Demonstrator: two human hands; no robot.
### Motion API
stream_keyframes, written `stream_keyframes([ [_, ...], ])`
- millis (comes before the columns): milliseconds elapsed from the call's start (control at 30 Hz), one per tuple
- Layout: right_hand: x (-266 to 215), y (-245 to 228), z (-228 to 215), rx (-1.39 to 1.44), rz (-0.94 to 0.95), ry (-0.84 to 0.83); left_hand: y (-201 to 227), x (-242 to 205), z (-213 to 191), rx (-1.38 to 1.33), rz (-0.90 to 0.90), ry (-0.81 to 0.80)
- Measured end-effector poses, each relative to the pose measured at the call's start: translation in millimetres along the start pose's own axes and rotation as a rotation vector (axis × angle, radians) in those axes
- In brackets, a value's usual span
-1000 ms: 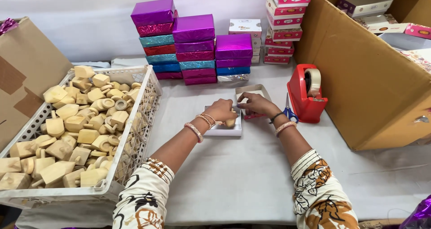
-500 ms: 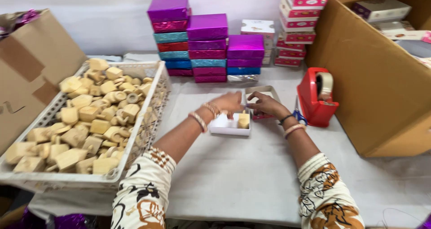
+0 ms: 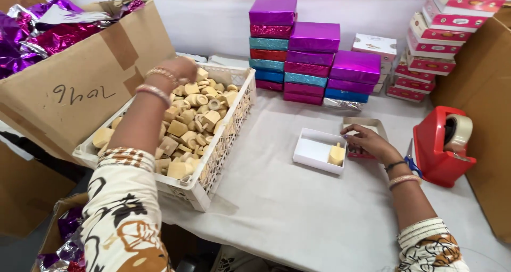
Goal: The person places wooden items into a small white box, closes it, and then wraps the box in shiny metallic foil. They use a tape dispenser to secure the wrapping and place the finished package on a stack of other wrapped boxes.
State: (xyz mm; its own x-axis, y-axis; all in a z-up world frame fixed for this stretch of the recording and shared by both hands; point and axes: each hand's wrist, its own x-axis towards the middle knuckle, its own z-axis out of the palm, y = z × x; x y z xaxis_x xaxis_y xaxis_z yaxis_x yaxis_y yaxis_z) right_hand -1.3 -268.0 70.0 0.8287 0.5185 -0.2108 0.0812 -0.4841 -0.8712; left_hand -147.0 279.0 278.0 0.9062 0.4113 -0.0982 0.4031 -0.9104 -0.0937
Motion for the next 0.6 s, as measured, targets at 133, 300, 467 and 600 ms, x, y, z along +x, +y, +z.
stream_keyframes([
  [133,3.7,3.2,-0.7,0.034,-0.009,-0.031,-90.8,31.9,62.7,0.063,-0.078,-0.213],
  [300,4.6,6.8,-1.7,0.058,0.008,-0.028,-118.0,30.6,97.7,-0.029,-0.103,-0.132],
  [467,10.1,12.1,-2.9,0.11,-0.005,-0.041,-122.0,41.5,100.9,-0.014,-0.012,-0.006],
  [600,13.1,21.9,-5.8,0.114,0.002,-0.039,-97.8,36.7,73.7,-0.007,0.162,0.206],
])
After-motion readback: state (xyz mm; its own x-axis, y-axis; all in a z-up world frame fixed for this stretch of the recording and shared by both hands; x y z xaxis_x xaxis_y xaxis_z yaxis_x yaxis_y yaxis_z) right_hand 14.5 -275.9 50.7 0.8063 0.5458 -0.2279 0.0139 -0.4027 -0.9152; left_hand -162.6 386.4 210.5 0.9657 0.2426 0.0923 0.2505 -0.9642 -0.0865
